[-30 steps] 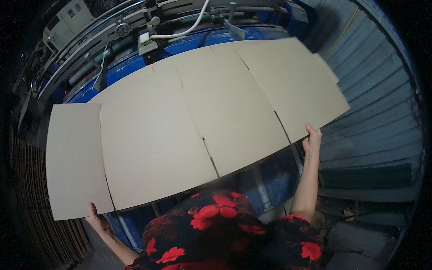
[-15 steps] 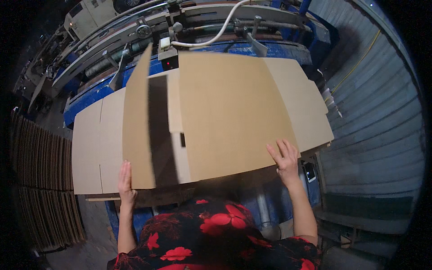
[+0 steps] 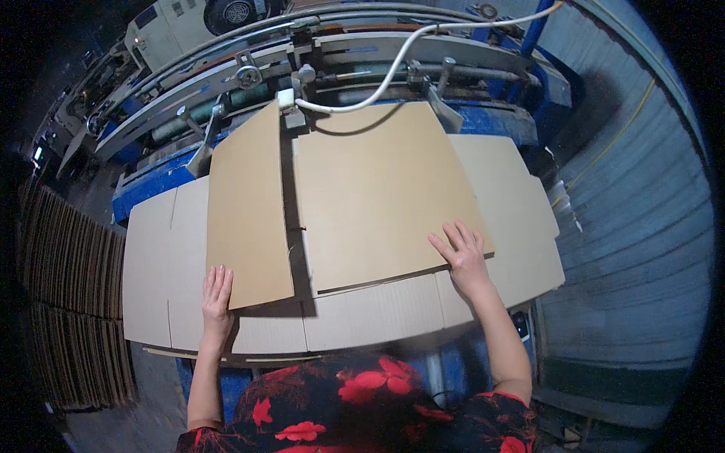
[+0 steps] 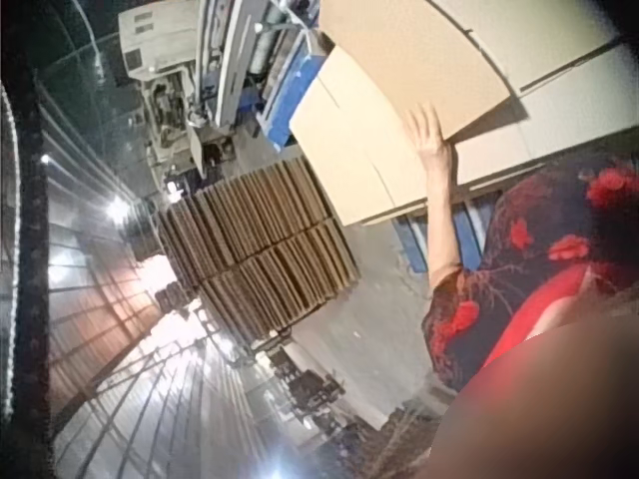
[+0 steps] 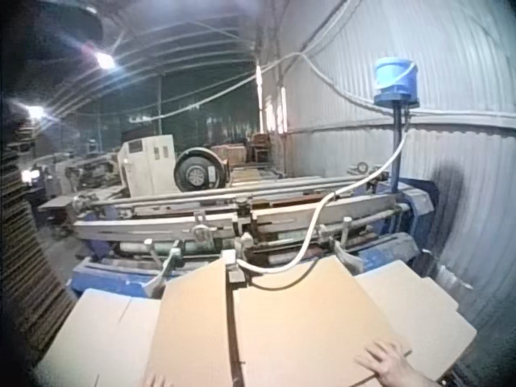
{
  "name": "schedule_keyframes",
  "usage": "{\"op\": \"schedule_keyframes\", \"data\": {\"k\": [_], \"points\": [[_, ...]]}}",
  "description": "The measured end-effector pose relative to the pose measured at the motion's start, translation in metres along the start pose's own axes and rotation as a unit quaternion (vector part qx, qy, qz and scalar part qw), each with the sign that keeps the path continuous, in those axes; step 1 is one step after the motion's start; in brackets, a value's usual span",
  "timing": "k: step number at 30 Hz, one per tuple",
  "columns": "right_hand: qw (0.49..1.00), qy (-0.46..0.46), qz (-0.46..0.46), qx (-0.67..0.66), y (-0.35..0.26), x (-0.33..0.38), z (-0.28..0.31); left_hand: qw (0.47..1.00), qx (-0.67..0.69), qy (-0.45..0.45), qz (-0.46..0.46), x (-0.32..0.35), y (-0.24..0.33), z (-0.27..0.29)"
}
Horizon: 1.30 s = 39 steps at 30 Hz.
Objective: The person repeatedly picks up flat cardboard sheets from a stack and places them onto a blue machine. The person handles the sheets one at a time, aligning them on the machine's surface.
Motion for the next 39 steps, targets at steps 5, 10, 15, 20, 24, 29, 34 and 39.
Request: {"op": "schedule_keyframes", "data": {"k": [5, 10, 15, 20, 24, 29, 34, 39], "points": [[1.000, 0.013, 0.015, 0.001, 0.007, -0.044, -0.016, 0.998, 0.041, 0.039, 0.010, -0.055, -0.032, -0.009], [0.998, 0.000, -0.009, -0.058, 0.029, -0.123, -0.038, 0.998, 0.032, 0.046, 0.005, -0.125, -0.072, -0.040], [0.880, 0.039, -0.217, -0.421, 0.086, -0.213, -0.079, 0.991, 0.013, 0.114, -0.062, -0.209, -0.110, -0.082], [0.854, 0.032, -0.179, -0.488, 0.129, -0.283, -0.119, 0.995, -0.018, 0.095, 0.021, -0.267, -0.131, -0.101], [0.917, 0.050, -0.175, -0.354, 0.129, -0.294, -0.115, 0.995, 0.022, 0.077, 0.067, -0.215, -0.115, -0.066], [0.944, 0.056, -0.120, -0.303, 0.035, -0.263, -0.087, 0.909, -0.165, 0.136, 0.358, 0.025, -0.152, 0.040], [0.942, 0.006, -0.068, -0.328, -0.064, -0.223, -0.073, 0.704, 0.027, 0.241, 0.668, 0.222, -0.175, 0.059], [0.933, -0.032, -0.035, -0.356, -0.127, -0.185, -0.071, 0.669, 0.100, 0.247, 0.694, 0.238, -0.187, 0.030]]}}
Point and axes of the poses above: each hand's wrist, its own x-axis away from the middle knuckle, its own z-axis out of the back of the hand, y = z × x, the point moved 8 cm from there along -x, towards the middle knuckle, and after that the axes turned 2 degrees about -z, right-handed, at the moved point
